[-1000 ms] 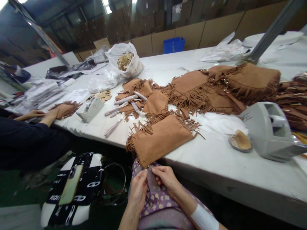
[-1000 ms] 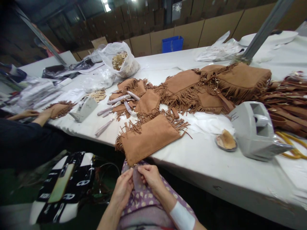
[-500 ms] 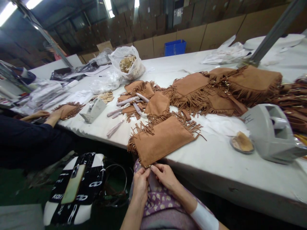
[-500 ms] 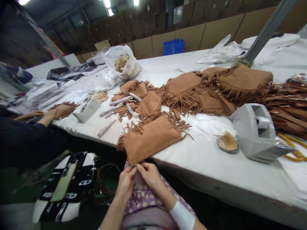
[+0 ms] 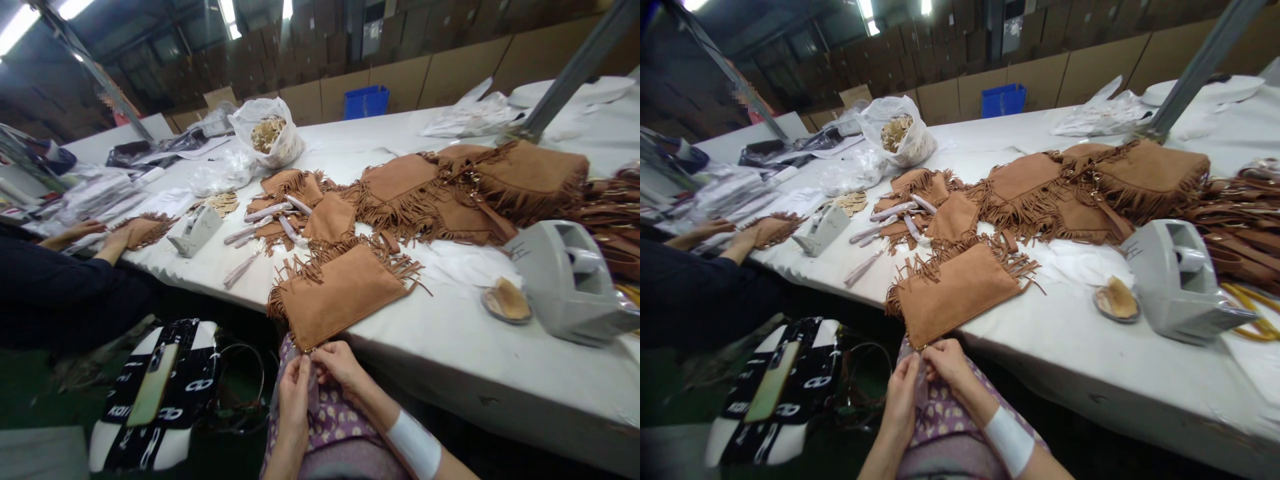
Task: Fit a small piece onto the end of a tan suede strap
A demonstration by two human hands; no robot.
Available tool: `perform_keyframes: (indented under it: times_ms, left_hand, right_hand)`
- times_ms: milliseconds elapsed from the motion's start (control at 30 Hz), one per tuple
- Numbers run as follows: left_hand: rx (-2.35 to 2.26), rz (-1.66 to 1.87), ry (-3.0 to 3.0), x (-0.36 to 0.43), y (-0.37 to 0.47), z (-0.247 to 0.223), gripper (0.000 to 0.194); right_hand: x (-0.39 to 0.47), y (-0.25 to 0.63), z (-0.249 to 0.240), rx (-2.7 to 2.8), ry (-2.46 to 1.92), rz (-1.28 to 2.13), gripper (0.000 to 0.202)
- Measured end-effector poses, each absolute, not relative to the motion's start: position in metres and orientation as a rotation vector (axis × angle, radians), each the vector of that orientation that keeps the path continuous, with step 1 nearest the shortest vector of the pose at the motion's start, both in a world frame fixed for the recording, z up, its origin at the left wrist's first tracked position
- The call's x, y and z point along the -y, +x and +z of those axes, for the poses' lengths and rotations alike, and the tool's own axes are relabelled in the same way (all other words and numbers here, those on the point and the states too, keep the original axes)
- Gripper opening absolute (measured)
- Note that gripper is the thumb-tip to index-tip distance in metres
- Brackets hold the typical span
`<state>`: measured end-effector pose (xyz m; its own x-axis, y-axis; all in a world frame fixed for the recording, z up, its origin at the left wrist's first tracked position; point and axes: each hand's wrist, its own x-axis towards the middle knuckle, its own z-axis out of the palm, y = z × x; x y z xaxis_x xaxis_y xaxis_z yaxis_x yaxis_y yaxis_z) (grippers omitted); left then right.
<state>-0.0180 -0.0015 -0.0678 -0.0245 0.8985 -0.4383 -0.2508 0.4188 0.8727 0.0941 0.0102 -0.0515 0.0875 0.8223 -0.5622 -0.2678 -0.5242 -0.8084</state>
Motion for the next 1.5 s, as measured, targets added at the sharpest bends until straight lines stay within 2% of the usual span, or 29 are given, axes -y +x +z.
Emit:
perform_keyframes:
  times_ms: [167, 300, 533, 633, 767, 900, 1067, 1200, 1367, 1500]
  left_hand:
    - [-1.159, 0.872, 0.533, 0.004, -0.016, -0.059, 0.050]
    - [-1.152, 0.885, 0.465, -0.002, -0.018, -0.062, 0.042]
    - [-1.375, 0.857, 0.877, -0.010, -0.029, -0.075, 0.025]
    - [-1.455, 0.838, 1.136, -0.009, -0.032, -0.074, 0.031]
    - [-1.507, 0.818, 1.349, -0.005, -0.031, -0.063, 0.039]
    - [-1.548, 0.873, 1.454, 0.003, -0.026, -0.053, 0.035]
    - [-1.600, 1.019, 1.474, 0.016, -0.023, -0.058, 0.034]
    - [-1.511, 1.072, 1.755, 0.026, -0.023, -0.063, 0.031]
    - [-1.369, 1.016, 2.124, 0.032, -0.033, -0.068, 0.038]
    - [-1.387, 0.834, 2.297, 0.033, -0.042, -0.066, 0.046]
  right_hand:
    - [-0.009, 0.097, -0.049, 0.560, -1.445, 1.576, 0.018]
    - [-0.007, 0.101, -0.048, 0.559, -1.404, 1.602, 0.015]
    - [-0.001, 0.096, -0.046, 0.443, -1.305, 1.636, 0.016]
    - [0.005, 0.094, -0.042, 0.370, -1.246, 1.662, 0.022]
    - [0.008, 0.093, -0.042, 0.302, -1.247, 1.648, 0.017]
    - [0.005, 0.092, -0.048, 0.280, -1.299, 1.636, 0.006]
    - [0.004, 0.090, -0.050, 0.293, -1.332, 1.621, 0.010]
    - [0.006, 0.094, -0.047, 0.317, -1.309, 1.633, 0.011]
    - [0.009, 0.098, -0.046, 0.301, -1.266, 1.678, 0.015]
    - [0.011, 0.099, -0.043, 0.299, -1.226, 1.716, 0.020]
